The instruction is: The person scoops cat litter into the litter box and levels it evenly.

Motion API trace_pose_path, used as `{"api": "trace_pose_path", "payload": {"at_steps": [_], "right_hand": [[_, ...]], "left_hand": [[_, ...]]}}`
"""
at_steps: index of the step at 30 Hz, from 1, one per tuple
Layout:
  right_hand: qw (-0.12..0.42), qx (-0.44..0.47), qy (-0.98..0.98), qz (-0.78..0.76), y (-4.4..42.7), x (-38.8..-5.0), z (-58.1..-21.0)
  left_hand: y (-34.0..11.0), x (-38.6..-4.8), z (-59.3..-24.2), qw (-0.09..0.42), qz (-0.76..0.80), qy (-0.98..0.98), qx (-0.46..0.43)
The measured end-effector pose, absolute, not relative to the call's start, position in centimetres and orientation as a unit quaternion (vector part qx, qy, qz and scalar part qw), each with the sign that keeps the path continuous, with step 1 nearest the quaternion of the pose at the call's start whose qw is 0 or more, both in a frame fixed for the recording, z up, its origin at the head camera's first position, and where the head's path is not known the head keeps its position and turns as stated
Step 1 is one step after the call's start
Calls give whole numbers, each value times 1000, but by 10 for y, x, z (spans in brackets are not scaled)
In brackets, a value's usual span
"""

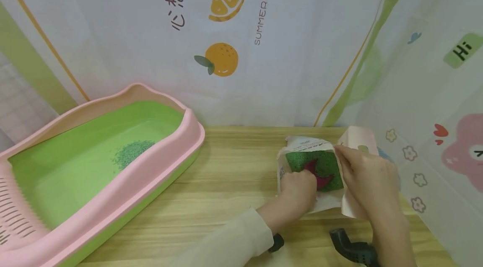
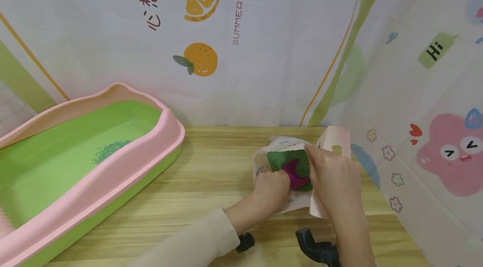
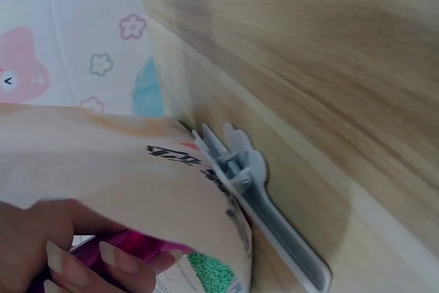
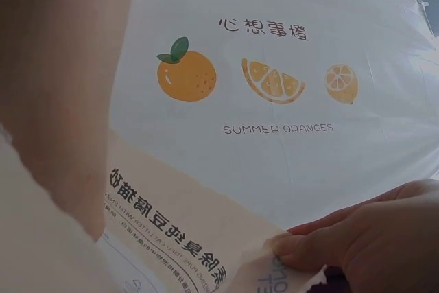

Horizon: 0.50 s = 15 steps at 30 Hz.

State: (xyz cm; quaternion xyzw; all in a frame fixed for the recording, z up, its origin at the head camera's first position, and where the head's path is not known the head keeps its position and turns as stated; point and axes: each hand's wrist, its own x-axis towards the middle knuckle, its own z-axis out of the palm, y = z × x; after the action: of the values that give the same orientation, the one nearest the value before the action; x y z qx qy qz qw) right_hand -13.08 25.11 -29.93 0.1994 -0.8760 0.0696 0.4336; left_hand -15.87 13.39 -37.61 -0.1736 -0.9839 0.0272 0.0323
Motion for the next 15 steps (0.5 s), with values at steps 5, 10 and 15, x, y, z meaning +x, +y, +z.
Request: {"api": "trace_pose_path", "payload": {"at_steps": [5, 10, 15], "right_hand": [[434, 195, -877, 66, 251, -130, -300], [430, 192, -880, 59, 250, -130, -300], [422, 186, -886, 55, 249, -129, -300]], "left_hand": [[135, -161, -380, 32, 22, -984, -176], [135, -162, -381, 26, 17, -984, -177], [134, -164, -386, 42, 21, -982, -184]]}}
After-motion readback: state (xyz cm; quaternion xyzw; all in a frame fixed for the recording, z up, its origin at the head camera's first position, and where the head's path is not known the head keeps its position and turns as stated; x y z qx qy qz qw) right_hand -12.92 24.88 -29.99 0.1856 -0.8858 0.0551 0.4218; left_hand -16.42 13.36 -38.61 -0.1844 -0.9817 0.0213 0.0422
